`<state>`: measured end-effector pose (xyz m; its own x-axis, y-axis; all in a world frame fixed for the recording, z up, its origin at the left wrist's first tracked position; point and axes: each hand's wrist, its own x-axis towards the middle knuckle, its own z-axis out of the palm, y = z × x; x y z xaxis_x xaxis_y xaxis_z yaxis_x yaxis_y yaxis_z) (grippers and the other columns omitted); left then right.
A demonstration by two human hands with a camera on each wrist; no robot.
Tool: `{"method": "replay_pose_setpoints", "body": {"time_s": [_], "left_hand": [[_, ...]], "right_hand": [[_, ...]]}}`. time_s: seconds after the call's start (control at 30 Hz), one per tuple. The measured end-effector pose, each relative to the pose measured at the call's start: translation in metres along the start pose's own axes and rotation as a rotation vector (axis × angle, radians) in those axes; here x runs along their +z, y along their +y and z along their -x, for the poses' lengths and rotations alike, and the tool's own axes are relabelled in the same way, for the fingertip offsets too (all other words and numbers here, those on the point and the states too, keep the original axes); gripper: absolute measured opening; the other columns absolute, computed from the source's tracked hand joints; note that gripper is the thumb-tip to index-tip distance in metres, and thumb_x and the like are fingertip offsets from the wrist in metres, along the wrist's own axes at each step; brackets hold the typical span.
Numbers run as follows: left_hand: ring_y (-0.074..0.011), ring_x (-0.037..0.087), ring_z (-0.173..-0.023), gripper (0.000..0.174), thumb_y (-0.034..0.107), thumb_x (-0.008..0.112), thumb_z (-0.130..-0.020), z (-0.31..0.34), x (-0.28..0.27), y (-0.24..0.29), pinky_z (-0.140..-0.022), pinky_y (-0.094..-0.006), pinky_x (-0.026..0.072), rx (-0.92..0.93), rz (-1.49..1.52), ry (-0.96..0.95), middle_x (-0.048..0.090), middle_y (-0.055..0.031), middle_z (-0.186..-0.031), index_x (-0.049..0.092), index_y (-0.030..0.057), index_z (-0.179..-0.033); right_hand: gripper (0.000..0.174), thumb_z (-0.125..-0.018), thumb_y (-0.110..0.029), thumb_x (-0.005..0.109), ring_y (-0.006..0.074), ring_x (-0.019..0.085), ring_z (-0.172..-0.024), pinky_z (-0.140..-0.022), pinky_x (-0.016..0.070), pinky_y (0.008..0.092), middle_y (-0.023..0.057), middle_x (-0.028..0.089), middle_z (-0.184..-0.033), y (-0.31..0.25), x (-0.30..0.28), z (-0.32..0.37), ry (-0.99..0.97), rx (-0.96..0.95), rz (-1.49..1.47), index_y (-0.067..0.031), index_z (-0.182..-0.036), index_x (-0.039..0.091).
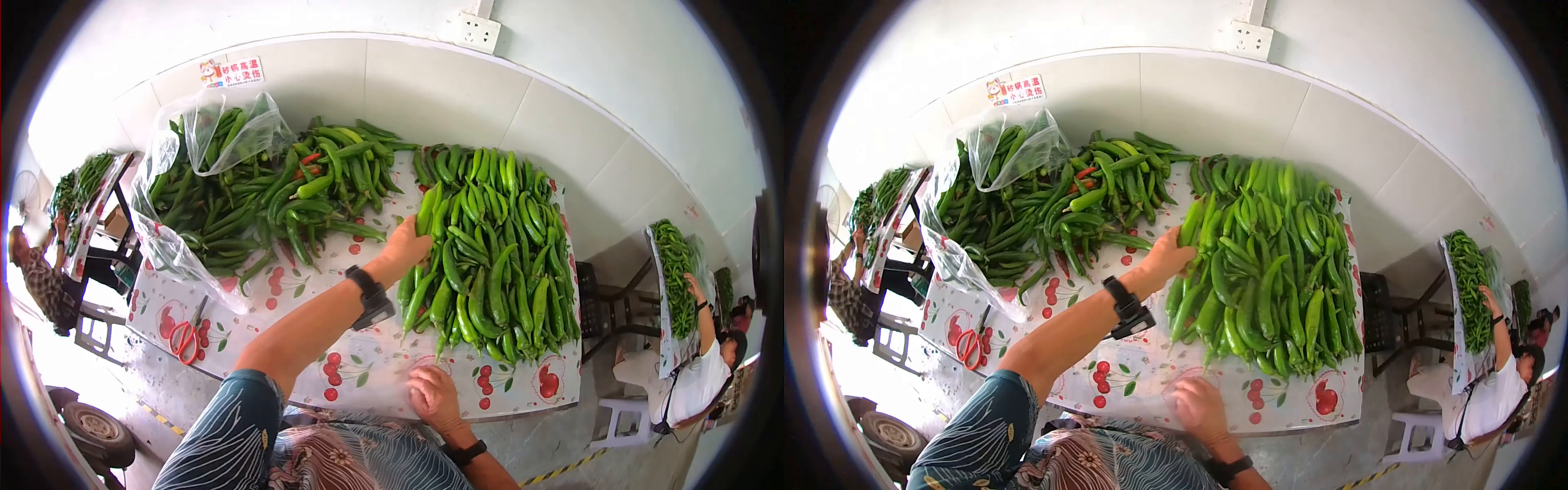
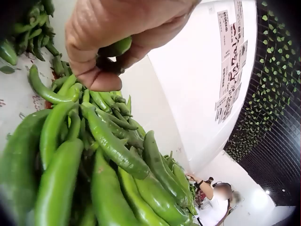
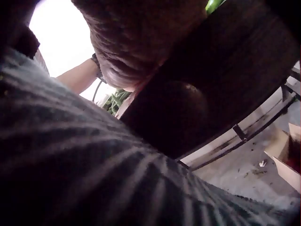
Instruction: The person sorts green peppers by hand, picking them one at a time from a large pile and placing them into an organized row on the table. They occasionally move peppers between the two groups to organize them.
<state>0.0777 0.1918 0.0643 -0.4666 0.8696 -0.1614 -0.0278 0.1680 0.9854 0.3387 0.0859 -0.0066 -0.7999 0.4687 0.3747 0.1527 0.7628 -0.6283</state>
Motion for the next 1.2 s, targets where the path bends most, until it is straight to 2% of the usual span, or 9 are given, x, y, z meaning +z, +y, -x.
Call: {"method": "replay_pose_setpoints", "body": {"time_s": [0.17,0.2,0.3,0.4,0.6,0.83,1.0,1.1,1.2], "left_hand": [[-0.0224,0.065,-0.079,0.062,0.021,0.06,-0.083,-0.039,0.032,-0.019,-0.061,-0.0341,0.0543,0.049,-0.225,-0.182,0.062,-0.018,-0.105,0.038,-0.0014,-0.137],[-0.0249,0.065,-0.085,0.066,0.029,0.059,-0.084,-0.032,0.036,-0.012,-0.071,-0.0369,0.0526,0.028,-0.278,-0.203,0.063,-0.0197,-0.111,0.038,0.0001,-0.14],[-0.0279,0.065,-0.092,0.058,0.03,0.059,-0.084,-0.032,0.038,-0.018,-0.08,-0.0372,0.0501,0.157,-0.237,-0.263,0.064,-0.021,-0.112,0.049,-0.0002,-0.132],[-0.0293,0.064,-0.097,0.052,0.03,0.058,-0.084,-0.023,0.021,-0.006,-0.086,-0.0362,0.0489,0.096,-0.321,-0.263,0.064,-0.0221,-0.112,0.056,-0.0004,-0.125],[-0.0254,0.063,-0.097,0.047,0.025,0.056,-0.087,-0.013,-0.009,-0.021,-0.084,-0.0357,0.0492,0.167,-0.406,-0.321,0.065,-0.0192,-0.11,0.054,0.0042,-0.129],[-0.0308,0.062,-0.102,0.046,0.025,0.057,-0.083,-0.018,-0.017,-0.031,-0.089,-0.0387,0.0486,0.28,-0.504,-0.226,0.064,-0.0182,-0.114,0.056,0.0077,-0.126],[-0.0308,0.047,-0.124,0.042,0.015,0.058,-0.083,-0.023,-0.08,-0.054,-0.103,-0.0412,0.0377,0.402,-1.024,0.1,0.054,-0.0135,-0.13,0.054,0.0076,-0.124],[-0.0301,0.04,-0.128,0.042,0.011,0.056,-0.082,-0.01,-0.104,-0.056,-0.104,-0.0444,0.0334,0.265,-1.239,0.062,0.048,-0.0113,-0.134,0.051,0.0077,-0.124],[-0.0296,0.044,-0.119,0.036,0.007,0.057,-0.079,0.005,-0.104,-0.066,-0.098,-0.0448,0.0361,0.444,-1.386,0.085,0.05,-0.0103,-0.126,0.056,0.0073,-0.115]], "right_hand": [[0.017,-0.073,-0.004,0.062,0.0321,0.058,-0.098,-0.089,0.046,0.0432,0.0082,0.064,-0.101,0.0,0.0,0.002,-0.023,0.045,-0.022,-0.0089,-0.089,0.063],[0.017,-0.073,-0.004,0.063,0.032,0.058,-0.098,-0.089,0.046,0.0433,0.0081,0.064,-0.101,0.001,0.0,0.002,-0.023,0.042,-0.018,-0.009,-0.089,0.063],[0.018,-0.072,-0.004,0.063,0.0321,0.058,-0.098,-0.089,0.0461,0.0432,0.0078,0.064,-0.101,0.001,0.0,0.003,-0.015,0.047,-0.007,-0.0093,-0.09,0.064],[0.019,-0.071,-0.002,0.064,0.0321,0.058,-0.099,-0.089,0.0465,0.0428,0.0076,0.064,-0.1,-0.002,-0.001,0.001,-0.012,0.072,-0.031,-0.0089,-0.089,0.064],[0.018,-0.07,0.001,0.065,0.0302,0.059,-0.097,-0.086,0.0481,0.0423,0.0076,0.065,-0.099,0.001,0.004,0.004,0.027,0.056,-0.008,-0.0076,-0.085,0.063],[0.016,-0.075,-0.006,0.061,0.0344,0.059,-0.098,-0.085,0.0475,0.0444,0.0103,0.064,-0.101,0.009,0.008,0.009,0.01,0.032,-0.007,-0.0075,-0.091,0.062],[0.015,-0.075,-0.006,0.06,0.0338,0.059,-0.097,-0.085,0.0478,0.0439,0.01,0.064,-0.1,0.008,0.007,0.008,0.029,0.037,-0.032,-0.0075,-0.09,0.062],[0.015,-0.076,-0.006,0.059,0.0333,0.059,-0.097,-0.085,0.0477,0.0438,0.01,0.064,-0.099,0.006,0.005,0.006,0.028,0.041,-0.041,-0.0075,-0.09,0.062],[0.015,-0.075,-0.005,0.059,0.0331,0.059,-0.097,-0.085,0.0476,0.0437,0.0102,0.064,-0.1,0.006,0.005,0.007,0.026,0.055,-0.039,-0.0072,-0.09,0.062]]}}
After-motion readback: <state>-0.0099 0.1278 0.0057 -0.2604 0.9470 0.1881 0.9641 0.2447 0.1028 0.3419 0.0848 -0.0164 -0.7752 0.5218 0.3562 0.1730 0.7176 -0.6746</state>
